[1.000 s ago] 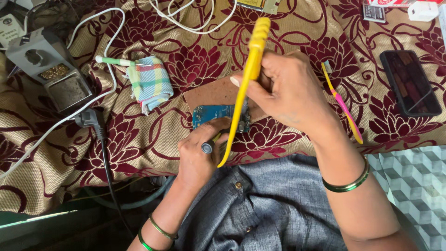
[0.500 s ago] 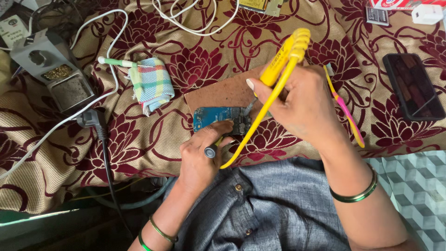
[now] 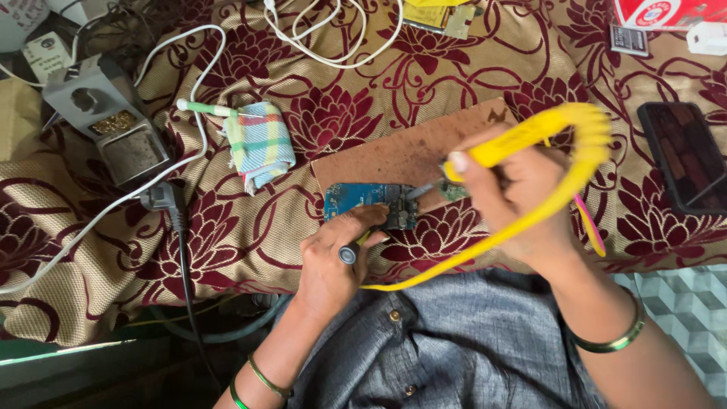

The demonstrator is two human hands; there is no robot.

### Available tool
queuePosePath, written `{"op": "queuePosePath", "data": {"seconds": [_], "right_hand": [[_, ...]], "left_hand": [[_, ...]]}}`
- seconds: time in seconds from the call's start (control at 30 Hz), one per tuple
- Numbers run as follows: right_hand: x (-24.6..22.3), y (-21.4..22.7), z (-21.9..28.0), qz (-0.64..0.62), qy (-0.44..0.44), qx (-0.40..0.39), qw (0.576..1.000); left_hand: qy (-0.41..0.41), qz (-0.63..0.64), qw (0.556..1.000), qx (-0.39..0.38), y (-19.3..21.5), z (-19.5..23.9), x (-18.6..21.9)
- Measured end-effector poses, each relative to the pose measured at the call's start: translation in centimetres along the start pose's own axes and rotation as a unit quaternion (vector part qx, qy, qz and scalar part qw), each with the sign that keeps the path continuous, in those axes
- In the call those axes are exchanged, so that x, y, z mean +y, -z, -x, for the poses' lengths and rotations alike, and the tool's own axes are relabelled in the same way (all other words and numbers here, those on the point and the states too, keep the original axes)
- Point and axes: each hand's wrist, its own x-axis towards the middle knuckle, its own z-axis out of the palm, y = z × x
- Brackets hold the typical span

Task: The person uses a soldering iron and solder wire to reflow or attach components on a small blue circuit board. They hold the board with one hand and apply heat and solder with the other, working on specific points on the board throughout the clip.

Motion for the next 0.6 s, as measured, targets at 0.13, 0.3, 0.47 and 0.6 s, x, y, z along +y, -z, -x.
{"op": "queuePosePath", "data": {"seconds": [0.13, 0.3, 0.47, 0.6], "right_hand": [[1.2, 1.1, 2.1, -0.075, -0.084, 0.049, 0.992], [1.6, 1.5, 4.1, -0.138, -0.075, 0.076, 0.985], [1.3, 1.3, 4.3, -0.083, -0.057, 0.059, 0.993], [1.3, 1.3, 4.2, -0.028, -0.05, 0.048, 0.997]], "left_hand": [[0.003, -0.001, 1.0, -0.002, -0.2, 0.0, -0.3], [-0.001, 0.0, 1.0, -0.002, -0.3, -0.2, -0.4], [0.003, 0.0, 1.0, -0.006, -0.2, -0.3, -0.3], [0.006, 0.005, 1.0, -0.006, -0.2, -0.3, -0.4]]}}
